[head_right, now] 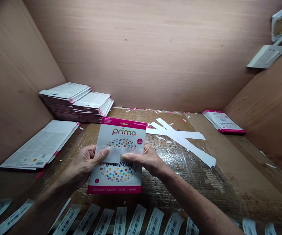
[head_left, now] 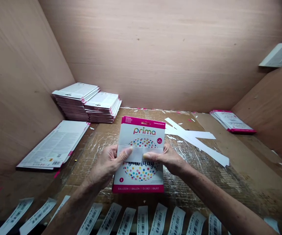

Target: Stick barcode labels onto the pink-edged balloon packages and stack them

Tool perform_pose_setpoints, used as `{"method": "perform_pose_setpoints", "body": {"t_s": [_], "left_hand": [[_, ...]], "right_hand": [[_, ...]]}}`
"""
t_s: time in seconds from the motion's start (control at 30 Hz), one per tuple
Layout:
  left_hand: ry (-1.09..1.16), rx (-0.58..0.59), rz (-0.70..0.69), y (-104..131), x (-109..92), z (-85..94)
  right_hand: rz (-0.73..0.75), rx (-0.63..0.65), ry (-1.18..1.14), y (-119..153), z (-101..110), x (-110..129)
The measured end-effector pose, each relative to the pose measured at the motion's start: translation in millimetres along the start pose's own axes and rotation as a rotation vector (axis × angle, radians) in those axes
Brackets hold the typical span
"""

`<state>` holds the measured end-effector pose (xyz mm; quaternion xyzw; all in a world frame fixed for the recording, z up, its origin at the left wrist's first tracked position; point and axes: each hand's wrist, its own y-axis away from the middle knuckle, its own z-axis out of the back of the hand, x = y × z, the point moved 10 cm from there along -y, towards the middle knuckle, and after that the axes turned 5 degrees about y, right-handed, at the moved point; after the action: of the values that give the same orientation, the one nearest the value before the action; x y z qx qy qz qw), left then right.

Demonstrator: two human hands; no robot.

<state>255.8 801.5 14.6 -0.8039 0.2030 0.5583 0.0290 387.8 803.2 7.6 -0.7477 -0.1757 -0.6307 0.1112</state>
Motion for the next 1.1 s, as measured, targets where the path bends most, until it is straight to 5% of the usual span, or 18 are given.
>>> {"method": "perform_pose_setpoints", "body": {"t_s": [0.33, 0.57, 0.7, 0.9, 1.1], "left_hand": [[0.165, -0.157, 0.034, 4.1, -4.0, 54.8], [0.18, -0.271, -0.057, 20.0, -14.2, 101.5], [0.122, -0.369, -0.167, 43.2, -35.9, 127.8], [-0.041, -0.807, -0.655, 141.1, -113.8, 200.1], [-0.224, -1.112, -0.968, 243.4, -156.9, 223.8]], "right_hand": [[-0.051, 0.079, 0.034, -45.6, -35.5, -11.6], [-0.076, 0.16, 0.131, -76.3, -77.7, -19.4], [-0.022, 0.258, 0.222, -83.3, -97.4, -13.8], [0.053, 0.48, 0.518, -81.2, -147.1, -38.9], [0.345, 0.571, 1.159, -90.8, -265.3, -69.8]]}}
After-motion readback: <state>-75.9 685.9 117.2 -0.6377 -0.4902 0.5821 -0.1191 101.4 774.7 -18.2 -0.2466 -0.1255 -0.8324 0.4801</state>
